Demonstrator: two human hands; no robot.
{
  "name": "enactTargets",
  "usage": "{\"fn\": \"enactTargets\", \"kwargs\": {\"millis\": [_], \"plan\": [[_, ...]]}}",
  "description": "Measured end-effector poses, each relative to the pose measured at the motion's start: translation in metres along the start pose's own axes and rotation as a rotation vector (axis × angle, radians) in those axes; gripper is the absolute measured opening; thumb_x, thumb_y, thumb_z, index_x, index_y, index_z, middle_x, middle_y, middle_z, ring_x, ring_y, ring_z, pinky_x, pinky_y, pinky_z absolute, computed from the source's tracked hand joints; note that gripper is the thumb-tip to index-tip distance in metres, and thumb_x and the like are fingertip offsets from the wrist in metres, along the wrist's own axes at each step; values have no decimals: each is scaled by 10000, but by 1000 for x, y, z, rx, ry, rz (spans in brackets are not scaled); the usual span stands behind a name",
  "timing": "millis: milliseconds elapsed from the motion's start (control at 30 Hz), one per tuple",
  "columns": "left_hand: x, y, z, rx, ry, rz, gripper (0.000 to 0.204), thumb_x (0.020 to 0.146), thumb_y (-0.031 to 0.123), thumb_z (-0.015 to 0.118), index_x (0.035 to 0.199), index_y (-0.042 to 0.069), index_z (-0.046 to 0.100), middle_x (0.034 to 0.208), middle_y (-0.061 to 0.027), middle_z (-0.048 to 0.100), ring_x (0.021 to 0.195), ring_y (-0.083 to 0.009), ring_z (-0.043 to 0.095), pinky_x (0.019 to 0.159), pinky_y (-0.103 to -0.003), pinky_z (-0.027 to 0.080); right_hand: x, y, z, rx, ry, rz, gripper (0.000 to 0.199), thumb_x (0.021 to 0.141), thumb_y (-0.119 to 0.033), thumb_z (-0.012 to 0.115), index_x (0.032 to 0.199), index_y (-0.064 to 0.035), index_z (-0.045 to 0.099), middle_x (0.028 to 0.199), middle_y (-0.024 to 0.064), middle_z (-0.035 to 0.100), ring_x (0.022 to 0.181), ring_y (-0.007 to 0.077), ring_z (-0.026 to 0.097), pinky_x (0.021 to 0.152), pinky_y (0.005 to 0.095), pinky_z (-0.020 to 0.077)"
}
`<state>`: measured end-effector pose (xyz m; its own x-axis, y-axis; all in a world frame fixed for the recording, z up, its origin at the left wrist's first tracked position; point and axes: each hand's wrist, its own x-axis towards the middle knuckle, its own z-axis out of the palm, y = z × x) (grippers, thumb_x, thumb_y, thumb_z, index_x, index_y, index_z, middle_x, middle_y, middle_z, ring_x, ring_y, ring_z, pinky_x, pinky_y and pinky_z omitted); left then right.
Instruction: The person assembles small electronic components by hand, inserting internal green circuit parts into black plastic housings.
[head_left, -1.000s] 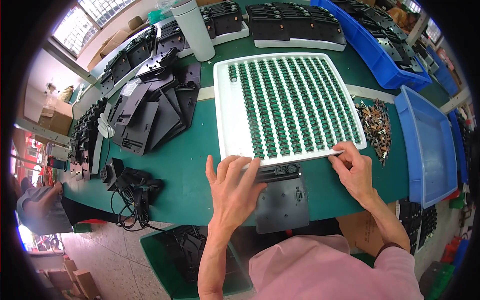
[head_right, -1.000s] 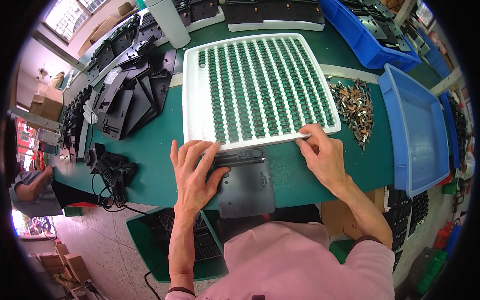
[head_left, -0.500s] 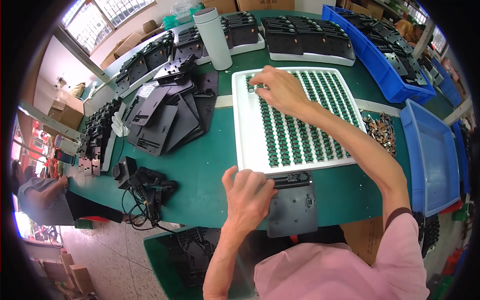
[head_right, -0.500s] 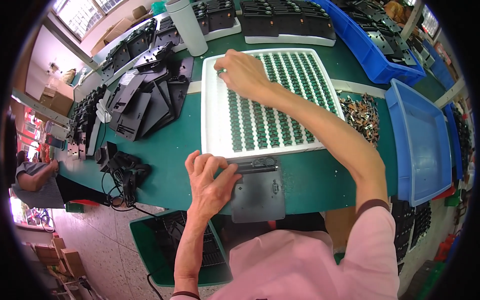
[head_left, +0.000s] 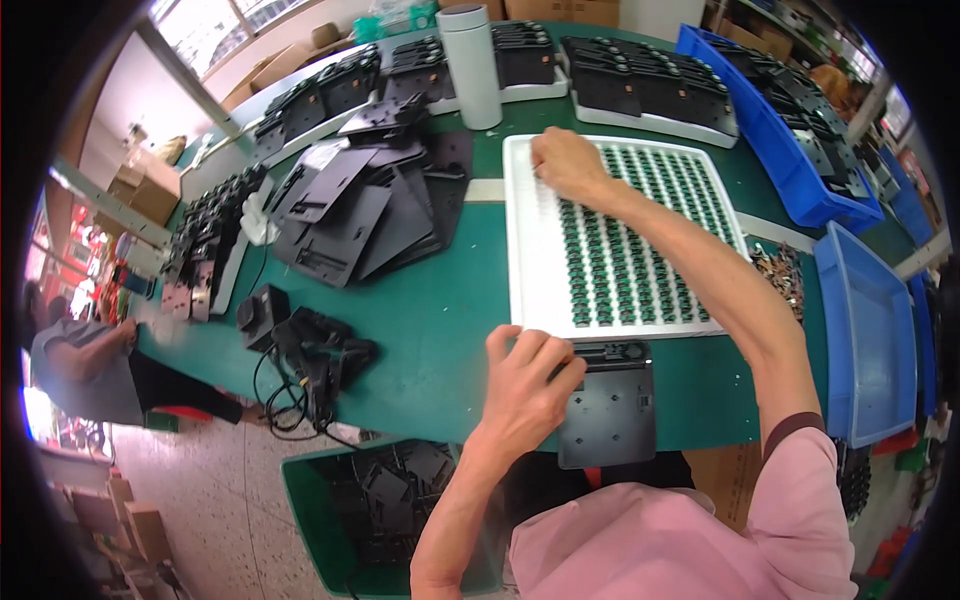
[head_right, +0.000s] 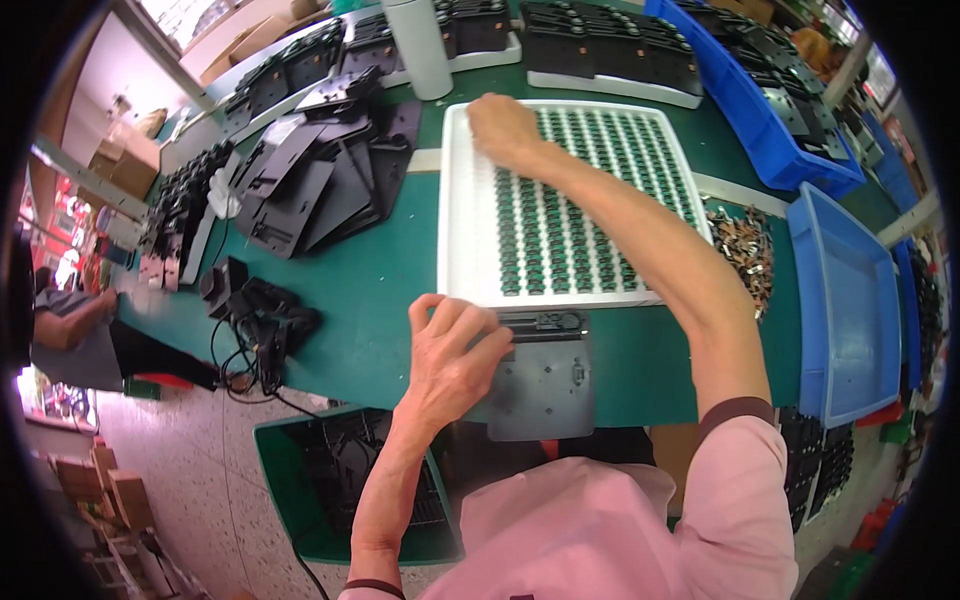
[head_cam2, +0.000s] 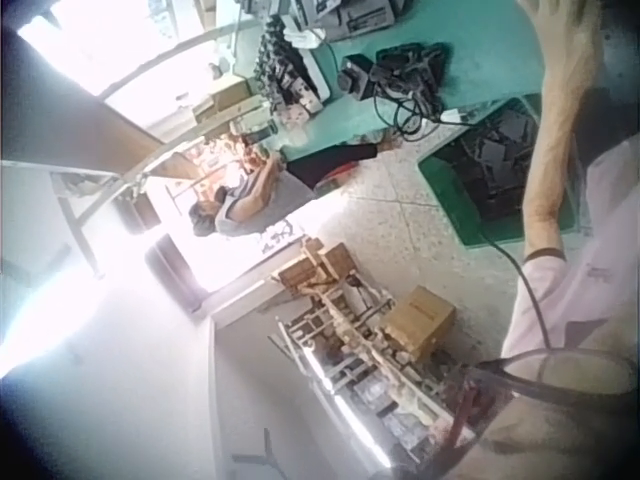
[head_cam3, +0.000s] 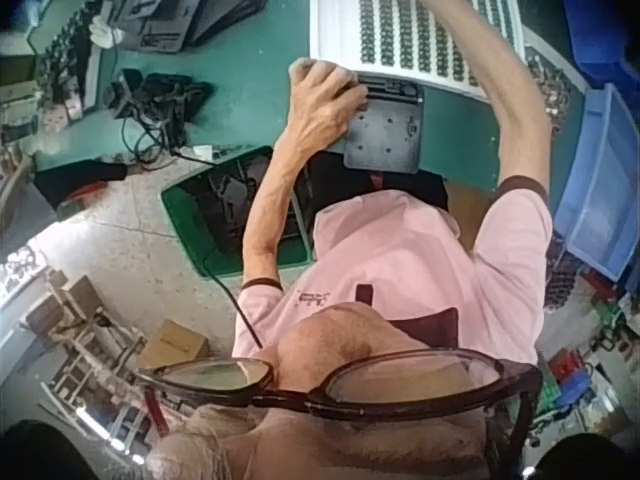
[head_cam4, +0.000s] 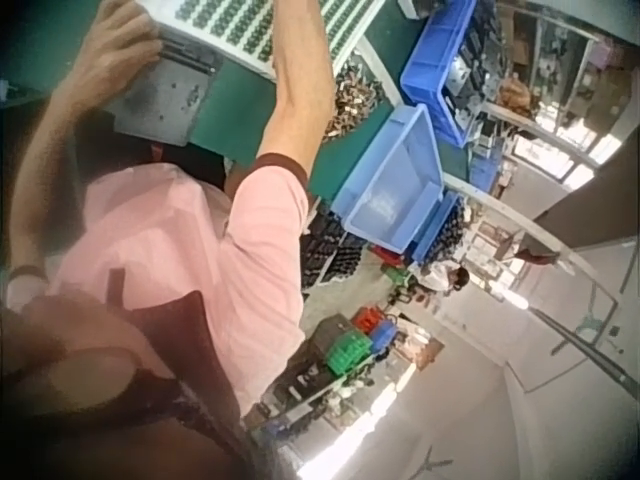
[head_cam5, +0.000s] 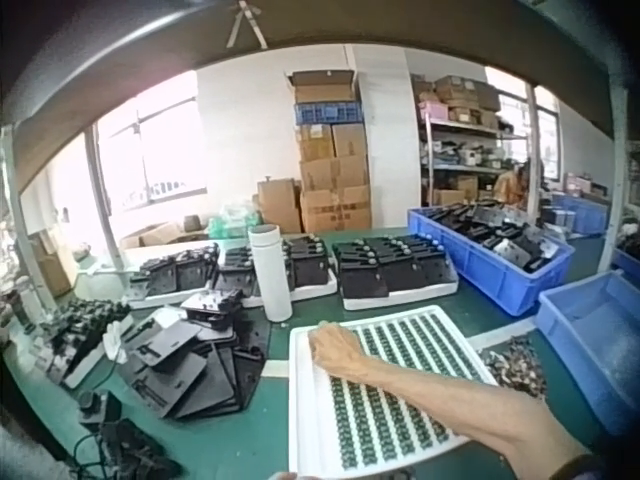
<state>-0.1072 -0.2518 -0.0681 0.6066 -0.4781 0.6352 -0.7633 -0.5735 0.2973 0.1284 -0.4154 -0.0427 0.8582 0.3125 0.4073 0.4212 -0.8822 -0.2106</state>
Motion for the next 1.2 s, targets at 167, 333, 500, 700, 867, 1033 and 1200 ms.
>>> {"fn": "enactTargets", "kwargs": {"millis": [167,333,500,700,867,1033,1200], "plan": [[1,1,1,-33,39,49,164,638,93,738,768,90,638,879,2,605,833,-179,559,825,-393,385,1,23,7,116,-67,14,78,719,-77,657,726,-6,627,758,162,610,735,326,606,683,424,462],[2,0,7,-54,48,78,153,653,111,733,768,81,637,931,-6,655,852,-187,571,820,-408,384,-3,32,-10,387,59,68,102,727,-73,628,767,10,673,725,162,668,711,295,675,679,393,512],[2,0,-3,-59,45,67,128,639,92,660,758,68,619,889,-14,647,813,-198,571,825,-428,382,-38,-4,-56,736,92,213,109,857,-94,647,896,7,655,733,35,638,676,89,593,641,228,478],[-1,-1,-3,-88,33,72,220,593,74,771,775,70,648,868,1,668,757,-200,559,810,-403,368,-161,-61,-124,964,-58,391,149,833,-83,679,916,40,674,708,51,652,656,95,603,618,239,483],[4,5,-1,-107,17,114,207,603,71,775,767,63,649,856,-9,672,718,-202,558,775,-400,369,-229,-60,-130,999,-203,701,143,829,21,700,966,51,671,819,64,698,709,100,656,638,222,533],[4,6,-2,-98,-3,116,227,573,58,773,757,66,641,852,-5,668,720,-192,558,773,-396,372,-250,-52,-112,990,-166,702,151,836,21,698,984,45,676,835,64,704,729,83,659,651,212,537],[5,7,-1,-91,-4,128,256,539,43,767,761,59,639,859,-9,664,726,-188,562,767,-399,373,-256,-57,-106,855,-77,553,115,828,-19,695,933,28,686,814,87,673,696,149,656,611,277,507]]}}
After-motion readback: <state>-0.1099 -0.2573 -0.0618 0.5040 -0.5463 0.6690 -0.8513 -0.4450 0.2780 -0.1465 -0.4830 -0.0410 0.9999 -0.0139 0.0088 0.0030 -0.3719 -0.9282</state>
